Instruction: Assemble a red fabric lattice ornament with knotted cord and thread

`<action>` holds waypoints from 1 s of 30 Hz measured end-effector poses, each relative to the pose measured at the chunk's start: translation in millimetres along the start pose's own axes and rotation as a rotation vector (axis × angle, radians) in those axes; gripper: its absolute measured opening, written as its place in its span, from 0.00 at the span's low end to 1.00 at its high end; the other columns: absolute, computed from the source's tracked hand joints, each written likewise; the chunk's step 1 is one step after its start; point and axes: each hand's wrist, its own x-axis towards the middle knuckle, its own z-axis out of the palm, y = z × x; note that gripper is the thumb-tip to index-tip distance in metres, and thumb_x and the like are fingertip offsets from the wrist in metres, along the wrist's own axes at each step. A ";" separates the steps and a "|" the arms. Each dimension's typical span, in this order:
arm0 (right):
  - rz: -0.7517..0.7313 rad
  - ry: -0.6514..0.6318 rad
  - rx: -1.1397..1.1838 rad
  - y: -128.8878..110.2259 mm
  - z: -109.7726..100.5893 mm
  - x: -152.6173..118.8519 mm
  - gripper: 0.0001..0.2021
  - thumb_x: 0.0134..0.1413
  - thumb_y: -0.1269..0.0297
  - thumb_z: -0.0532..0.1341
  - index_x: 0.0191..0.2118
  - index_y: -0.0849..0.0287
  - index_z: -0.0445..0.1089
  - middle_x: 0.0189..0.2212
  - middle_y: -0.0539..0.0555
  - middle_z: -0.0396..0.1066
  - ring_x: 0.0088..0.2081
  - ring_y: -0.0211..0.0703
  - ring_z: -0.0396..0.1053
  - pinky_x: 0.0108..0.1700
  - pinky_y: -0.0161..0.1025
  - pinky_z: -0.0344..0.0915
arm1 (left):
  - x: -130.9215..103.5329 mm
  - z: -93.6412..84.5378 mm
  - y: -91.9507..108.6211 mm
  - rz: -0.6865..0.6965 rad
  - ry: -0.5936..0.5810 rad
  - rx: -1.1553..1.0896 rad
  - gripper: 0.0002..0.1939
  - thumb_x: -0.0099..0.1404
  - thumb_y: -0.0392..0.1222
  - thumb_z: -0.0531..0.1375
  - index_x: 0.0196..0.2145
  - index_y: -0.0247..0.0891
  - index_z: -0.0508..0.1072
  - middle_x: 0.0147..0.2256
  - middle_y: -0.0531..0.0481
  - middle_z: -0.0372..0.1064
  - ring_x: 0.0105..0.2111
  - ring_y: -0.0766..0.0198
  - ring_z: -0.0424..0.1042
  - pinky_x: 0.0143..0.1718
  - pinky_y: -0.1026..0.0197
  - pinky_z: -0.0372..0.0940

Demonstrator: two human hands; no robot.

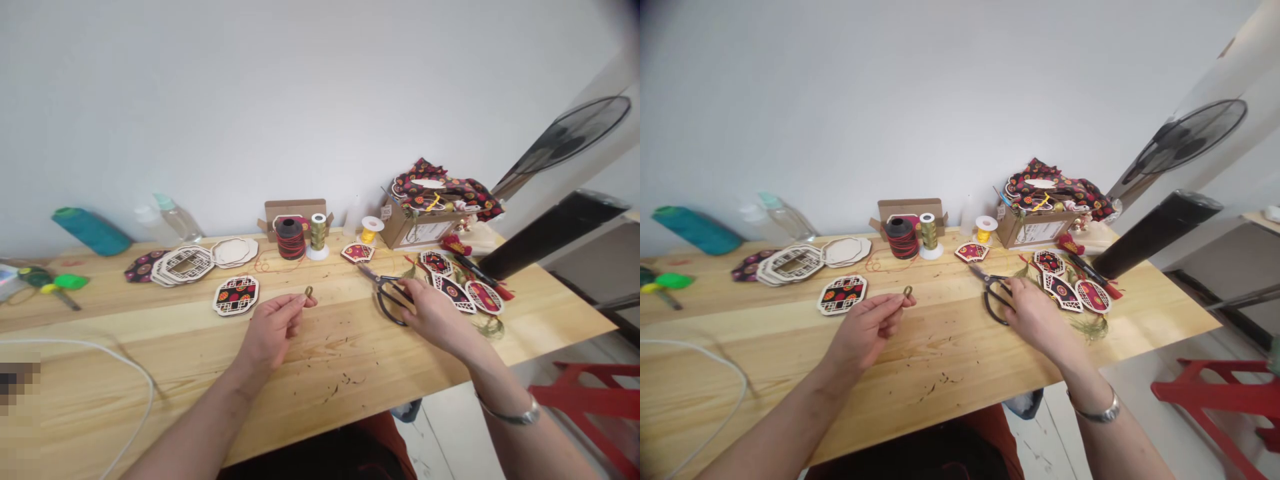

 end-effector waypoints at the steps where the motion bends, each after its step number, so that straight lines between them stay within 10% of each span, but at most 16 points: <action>1: -0.046 -0.016 0.045 -5.9 -0.2 -6.3 0.19 0.50 0.72 0.58 0.50 0.65 0.67 0.44 0.62 0.72 0.45 0.51 0.71 0.48 0.43 0.66 | 0.0 0.0 -0.1 0.001 -0.002 -0.004 0.18 0.43 0.50 0.71 0.25 0.29 0.78 0.16 0.58 0.52 0.18 0.77 0.45 0.19 0.68 0.39; 10: -0.195 -0.169 0.192 -31.1 -2.2 -15.5 0.10 0.57 0.68 0.57 0.42 0.59 0.73 0.40 0.58 0.74 0.42 0.46 0.72 0.46 0.39 0.67 | -1.8 1.0 0.4 -0.006 -0.003 -0.011 0.16 0.44 0.48 0.70 0.24 0.29 0.78 0.17 0.57 0.54 0.17 0.77 0.45 0.19 0.67 0.39; 18: 0.213 -0.110 -0.121 -14.8 -1.0 37.9 0.15 0.57 0.63 0.55 0.28 0.63 0.76 0.30 0.64 0.77 0.36 0.52 0.75 0.37 0.40 0.63 | -1.7 0.8 -0.6 -0.012 -0.030 -0.022 0.17 0.45 0.48 0.70 0.24 0.30 0.78 0.16 0.58 0.52 0.17 0.77 0.45 0.19 0.67 0.39; 24: 0.216 -0.032 -0.078 -12.8 6.4 54.5 0.13 0.52 0.73 0.54 0.30 0.67 0.77 0.32 0.66 0.77 0.38 0.52 0.75 0.40 0.40 0.64 | -1.7 1.0 -1.7 -0.021 -0.032 -0.031 0.17 0.45 0.49 0.70 0.25 0.30 0.78 0.15 0.59 0.50 0.17 0.76 0.45 0.20 0.67 0.39; 30: 0.171 0.276 0.365 -11.5 -31.3 76.3 0.16 0.57 0.60 0.54 0.34 0.66 0.75 0.22 0.52 0.70 0.22 0.38 0.64 0.25 0.33 0.58 | -3.4 2.2 -0.7 -0.023 -0.040 -0.034 0.18 0.44 0.49 0.71 0.25 0.30 0.78 0.15 0.60 0.50 0.17 0.76 0.45 0.20 0.67 0.39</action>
